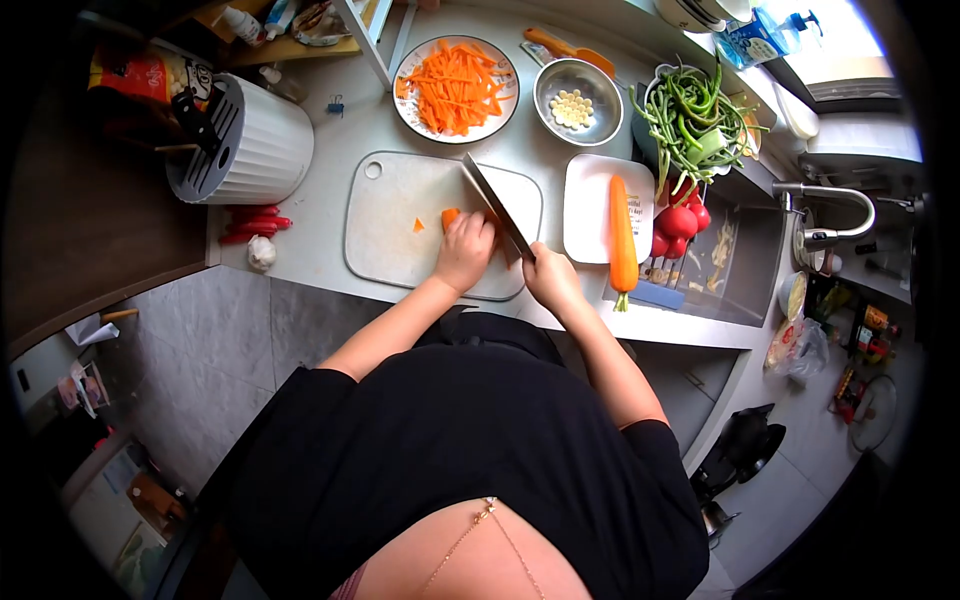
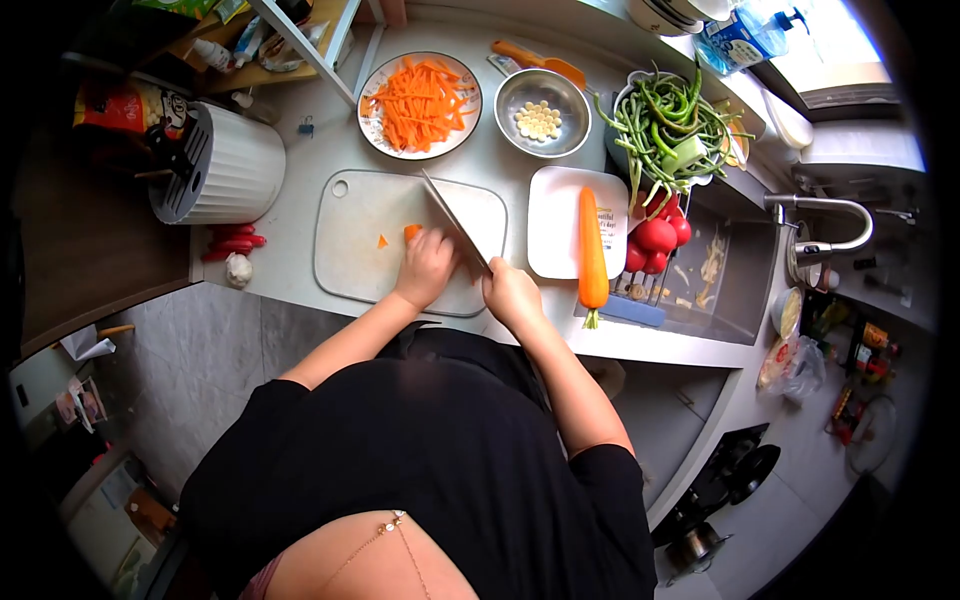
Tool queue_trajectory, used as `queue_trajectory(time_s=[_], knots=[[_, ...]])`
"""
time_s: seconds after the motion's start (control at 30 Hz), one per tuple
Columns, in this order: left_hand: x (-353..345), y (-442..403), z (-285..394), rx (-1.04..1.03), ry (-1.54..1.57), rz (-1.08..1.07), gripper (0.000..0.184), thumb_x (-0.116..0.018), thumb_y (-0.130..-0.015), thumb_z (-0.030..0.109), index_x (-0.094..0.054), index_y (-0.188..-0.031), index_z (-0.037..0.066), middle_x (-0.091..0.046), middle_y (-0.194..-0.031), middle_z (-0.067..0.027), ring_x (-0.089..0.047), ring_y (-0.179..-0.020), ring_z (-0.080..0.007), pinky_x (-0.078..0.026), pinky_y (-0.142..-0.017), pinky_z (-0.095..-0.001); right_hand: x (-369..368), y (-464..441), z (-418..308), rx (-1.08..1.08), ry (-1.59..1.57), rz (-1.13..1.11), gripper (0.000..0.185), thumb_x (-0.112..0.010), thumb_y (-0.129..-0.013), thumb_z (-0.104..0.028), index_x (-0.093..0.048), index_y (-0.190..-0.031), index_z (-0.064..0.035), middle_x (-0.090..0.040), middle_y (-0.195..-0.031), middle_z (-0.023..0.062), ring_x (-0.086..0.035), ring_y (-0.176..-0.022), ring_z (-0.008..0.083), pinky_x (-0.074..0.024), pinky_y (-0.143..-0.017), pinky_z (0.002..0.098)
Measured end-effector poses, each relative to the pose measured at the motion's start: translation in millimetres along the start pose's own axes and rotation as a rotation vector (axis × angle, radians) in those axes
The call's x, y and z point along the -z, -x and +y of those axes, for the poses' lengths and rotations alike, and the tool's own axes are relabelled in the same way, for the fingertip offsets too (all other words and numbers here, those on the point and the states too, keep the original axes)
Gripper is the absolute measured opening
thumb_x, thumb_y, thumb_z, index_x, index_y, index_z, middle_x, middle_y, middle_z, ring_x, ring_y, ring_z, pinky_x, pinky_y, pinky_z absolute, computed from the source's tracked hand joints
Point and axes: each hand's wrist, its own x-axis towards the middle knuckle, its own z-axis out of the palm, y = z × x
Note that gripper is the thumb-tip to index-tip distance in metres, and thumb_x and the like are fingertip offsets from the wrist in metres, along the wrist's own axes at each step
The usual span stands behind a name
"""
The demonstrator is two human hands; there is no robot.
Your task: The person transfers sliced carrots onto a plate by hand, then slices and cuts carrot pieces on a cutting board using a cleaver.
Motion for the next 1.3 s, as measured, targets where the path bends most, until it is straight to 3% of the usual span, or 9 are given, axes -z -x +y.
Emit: queue_trajectory(time_s=[0.07, 0.17, 0.27, 0.47, 0.73, 0.87, 0.97, 1.3], knots=[[-0.7, -2.5, 1.3, 0.048, -0.025, -0.042, 0.012, -0.056, -0.079, 0.011, -0.059, -0.086, 0.002, -0.057, -0.098, -0.0166, -0.057, -0.094, -0.0329, -0.043, -0.090, -0.0410, 1.0, -1.6, 0.8, 0.013, 0.006, 0.011, 0.020, -0.054, -0.086, -0.019, -0.056, -0.083, 0.0003, -0.062, -0.071, 0.0255, -0.061, -0.070, 0.0439, -0.0474, -0.066, 0.0518], [-2.9, -0.1, -5.1, 0.011, -0.031, -0.055, 0.020, -0.064, -0.078, 0.013, -0.062, -0.094, 0.002, -0.058, -0.100, -0.0146, -0.055, -0.096, -0.0330, -0.040, -0.091, -0.0436, 0.4, 0.6, 3.6, 0.036, 0.011, 0.033, 0.019, -0.053, -0.086, -0.019, -0.056, -0.082, -0.0003, -0.062, -0.070, 0.0247, -0.061, -0.069, 0.0433, -0.0479, -0.065, 0.0519], [14.0, -1.8, 0.8, -0.164, 0.011, 0.124, 0.021, -0.062, -0.079, 0.013, -0.062, -0.097, 0.002, -0.059, -0.102, -0.0138, -0.055, -0.099, -0.0318, -0.040, -0.095, -0.0437, 2.9, 3.9, 4.6, 0.056, 0.016, 0.053, 0.020, -0.053, -0.087, -0.020, -0.056, -0.082, -0.0009, -0.062, -0.070, 0.0241, -0.061, -0.068, 0.0427, -0.0481, -0.064, 0.0515], [7.1, 11.5, -2.3, -0.117, -0.023, 0.041, 0.025, -0.054, -0.079, 0.013, -0.064, -0.097, -0.001, -0.060, -0.110, -0.0139, -0.055, -0.108, -0.0295, -0.039, -0.102, -0.0428, 8.5, 5.3, -6.8, 0.010, 0.053, -0.041, 0.023, -0.053, -0.090, -0.022, -0.055, -0.085, 0.0005, -0.061, -0.071, 0.0260, -0.060, -0.071, 0.0446, -0.0470, -0.066, 0.0520], [5.6, 12.2, -4.5, -0.135, 0.006, 0.083, 0.027, -0.055, -0.078, 0.013, -0.064, -0.100, 0.001, -0.060, -0.111, -0.0126, -0.054, -0.109, -0.0280, -0.039, -0.100, -0.0412, -2.4, -28.5, -26.4, 0.065, 0.188, -0.088, 0.019, -0.052, -0.086, -0.017, -0.053, -0.086, 0.0020, -0.062, -0.072, 0.0266, -0.062, -0.068, 0.0439, -0.0494, -0.065, 0.0524], [0.4, 14.9, -8.7, -0.147, -0.042, 0.113, 0.029, -0.054, -0.077, 0.014, -0.064, -0.101, 0.001, -0.060, -0.112, -0.0111, -0.054, -0.110, -0.0258, -0.038, -0.102, -0.0401, 1.6, -41.9, -19.9, 0.136, 0.130, -0.041, 0.022, -0.051, -0.089, -0.018, -0.055, -0.083, 0.0029, -0.061, -0.070, 0.0278, -0.061, -0.067, 0.0452, -0.0493, -0.065, 0.0521], [-3.1, 22.1, -11.3, -0.126, -0.053, 0.008, 0.029, -0.055, -0.078, 0.015, -0.064, -0.102, 0.002, -0.060, -0.111, -0.0101, -0.054, -0.110, -0.0247, -0.039, -0.102, -0.0400, 9.5, -20.7, -19.0, 0.145, 0.026, 0.000, 0.020, -0.054, -0.089, -0.016, -0.054, -0.080, 0.0024, -0.060, -0.068, 0.0286, -0.060, -0.065, 0.0457, -0.0481, -0.063, 0.0527], [0.7, 18.1, -8.9, -0.129, 0.055, 0.126, 0.029, -0.055, -0.080, 0.014, -0.062, -0.105, 0.000, -0.059, -0.112, -0.0118, -0.054, -0.108, -0.0297, -0.042, -0.096, -0.0426, -7.2, -35.4, -24.8, 0.095, 0.210, -0.083, 0.020, -0.052, -0.089, -0.017, -0.054, -0.085, 0.0029, -0.061, -0.069, 0.0287, -0.062, -0.067, 0.0453, -0.0497, -0.064, 0.0525]])
